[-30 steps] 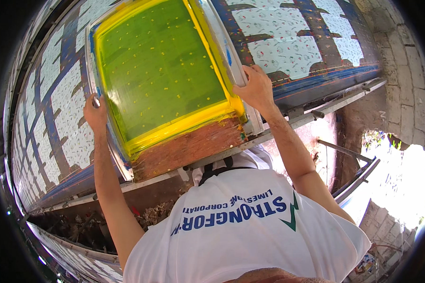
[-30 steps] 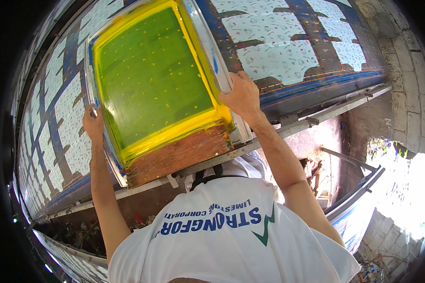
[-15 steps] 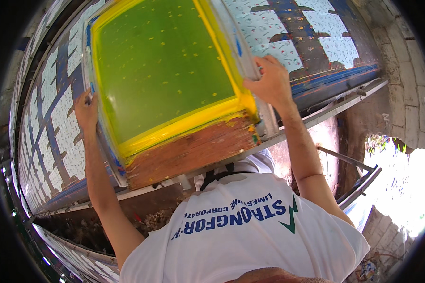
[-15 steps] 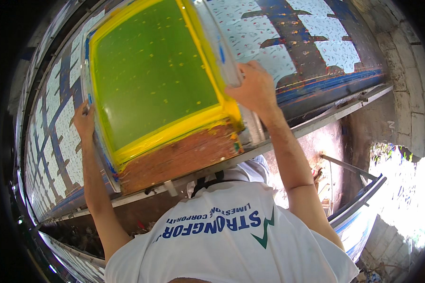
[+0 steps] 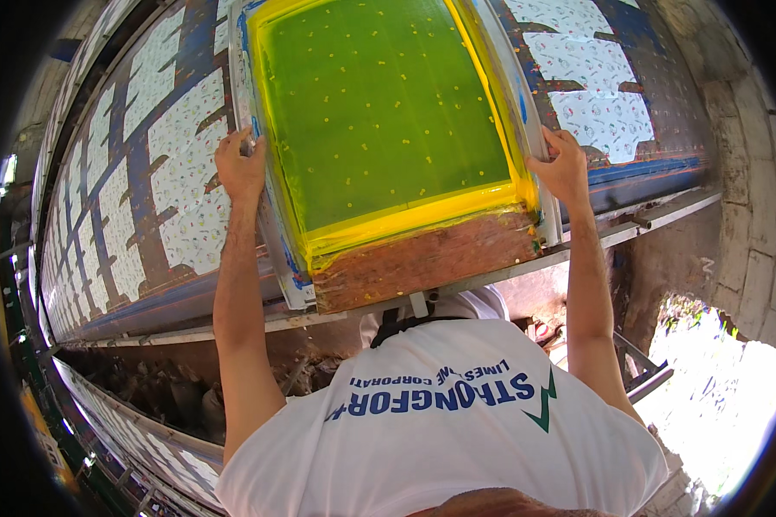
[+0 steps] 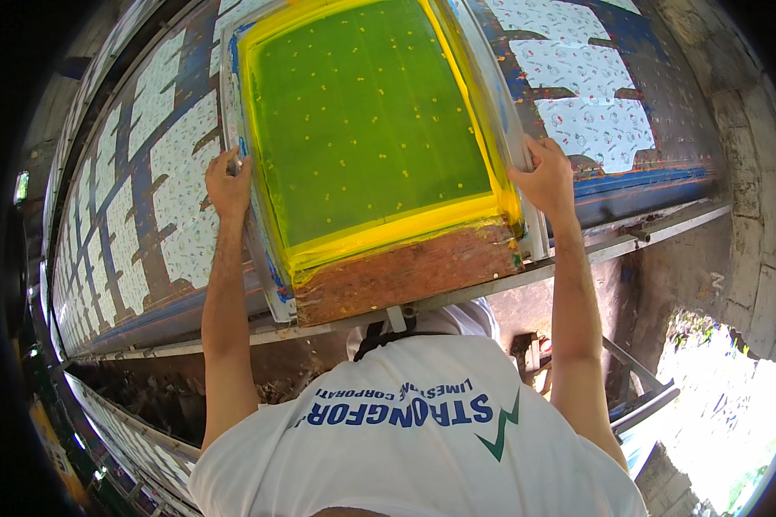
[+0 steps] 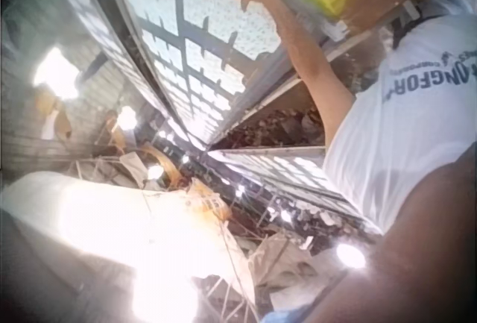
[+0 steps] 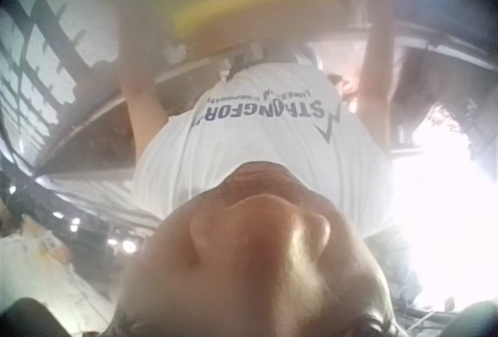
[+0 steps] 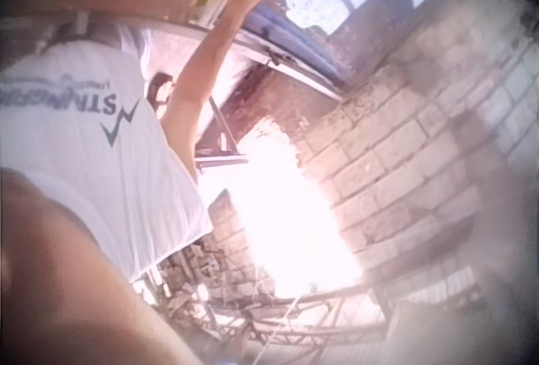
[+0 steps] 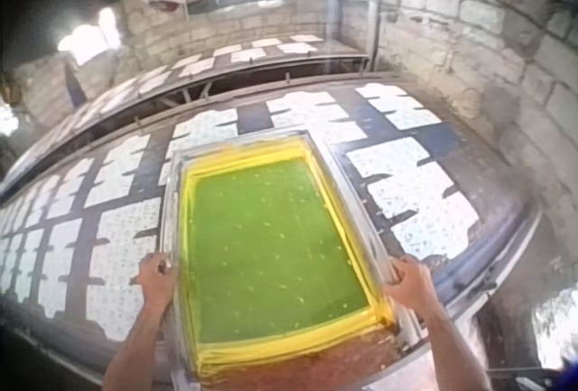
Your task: The person uses a squeegee to pull green ink across a screen-printing frame repeatedly, spreading the ink evenly over the mesh. The person holds the frame steady with one hand while pulling the squeegee with the other, then resets the squeegee and repeats the motion.
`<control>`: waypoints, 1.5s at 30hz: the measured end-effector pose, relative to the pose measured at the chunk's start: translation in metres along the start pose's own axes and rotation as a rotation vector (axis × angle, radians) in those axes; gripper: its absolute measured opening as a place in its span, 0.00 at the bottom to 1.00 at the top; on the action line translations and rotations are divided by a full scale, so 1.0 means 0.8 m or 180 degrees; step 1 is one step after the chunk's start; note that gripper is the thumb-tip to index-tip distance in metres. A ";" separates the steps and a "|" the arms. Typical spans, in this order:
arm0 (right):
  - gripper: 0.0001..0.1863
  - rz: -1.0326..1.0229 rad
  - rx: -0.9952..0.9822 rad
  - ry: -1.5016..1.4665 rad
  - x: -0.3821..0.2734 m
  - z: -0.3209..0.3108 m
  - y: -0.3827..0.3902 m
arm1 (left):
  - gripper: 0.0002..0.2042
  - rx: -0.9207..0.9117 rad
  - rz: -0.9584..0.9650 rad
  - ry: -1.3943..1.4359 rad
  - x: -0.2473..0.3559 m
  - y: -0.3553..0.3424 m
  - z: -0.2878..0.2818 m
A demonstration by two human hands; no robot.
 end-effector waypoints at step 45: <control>0.18 -0.1657 -0.0368 0.1583 -0.173 0.092 -0.033 | 0.12 0.0167 -0.0079 0.0280 0.098 0.032 0.101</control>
Point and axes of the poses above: each hand's wrist, its own y-axis away from the middle knuckle, its own z-axis out of the palm, x = y × z, the point moved 5 cm from there along -y, towards the middle knuckle, and after that the axes turned 8 degrees about y, right-handed, at the moved point
